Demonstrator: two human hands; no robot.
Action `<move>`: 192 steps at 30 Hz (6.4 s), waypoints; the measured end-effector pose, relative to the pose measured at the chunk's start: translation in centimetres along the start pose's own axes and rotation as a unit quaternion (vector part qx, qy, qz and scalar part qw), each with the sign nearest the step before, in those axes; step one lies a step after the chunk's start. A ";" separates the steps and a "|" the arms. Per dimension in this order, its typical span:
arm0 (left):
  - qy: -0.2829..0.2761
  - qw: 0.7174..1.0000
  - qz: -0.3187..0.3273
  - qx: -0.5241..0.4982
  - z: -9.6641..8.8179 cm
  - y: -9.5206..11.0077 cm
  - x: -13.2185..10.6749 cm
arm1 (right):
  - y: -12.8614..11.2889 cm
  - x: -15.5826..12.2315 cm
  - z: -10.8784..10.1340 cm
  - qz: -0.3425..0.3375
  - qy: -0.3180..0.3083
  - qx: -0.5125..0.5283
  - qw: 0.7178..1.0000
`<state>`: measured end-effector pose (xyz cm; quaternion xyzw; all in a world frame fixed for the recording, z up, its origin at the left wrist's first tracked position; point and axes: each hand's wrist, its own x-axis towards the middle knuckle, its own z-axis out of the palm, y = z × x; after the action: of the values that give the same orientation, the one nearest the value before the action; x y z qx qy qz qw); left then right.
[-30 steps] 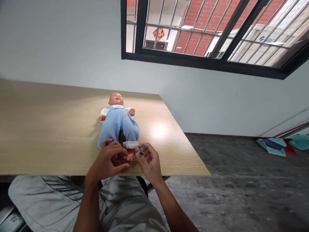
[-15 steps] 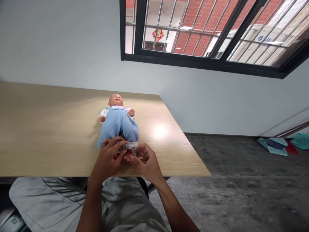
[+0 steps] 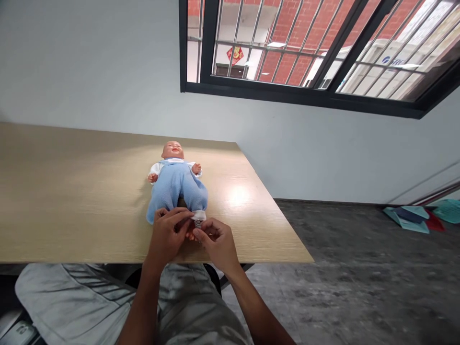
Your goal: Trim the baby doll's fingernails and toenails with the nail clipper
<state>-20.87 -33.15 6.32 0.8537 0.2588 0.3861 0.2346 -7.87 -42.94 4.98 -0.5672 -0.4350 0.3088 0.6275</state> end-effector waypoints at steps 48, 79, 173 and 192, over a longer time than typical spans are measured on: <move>-0.020 0.994 0.100 -0.042 -0.2 -0.7 -0.3 | 0.4 0.4 0.6 -0.023 0.082 0.031 0.996; -0.016 0.998 0.055 -0.034 -0.5 -0.2 -0.5 | 0.7 -0.2 -0.9 -0.013 0.027 0.214 0.976; -0.081 0.993 0.088 -0.012 -0.4 -0.4 -0.2 | 1.4 -2.3 0.6 -0.342 0.032 -0.178 0.922; -0.083 0.992 0.093 -0.014 -0.5 -0.6 -0.2 | 3.5 -2.5 1.0 -0.491 0.041 -0.358 0.793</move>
<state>-21.51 -32.74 6.11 0.8997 0.1524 0.3379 0.2304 -9.45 -44.08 1.04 -0.4739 -0.7084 -0.2421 0.4637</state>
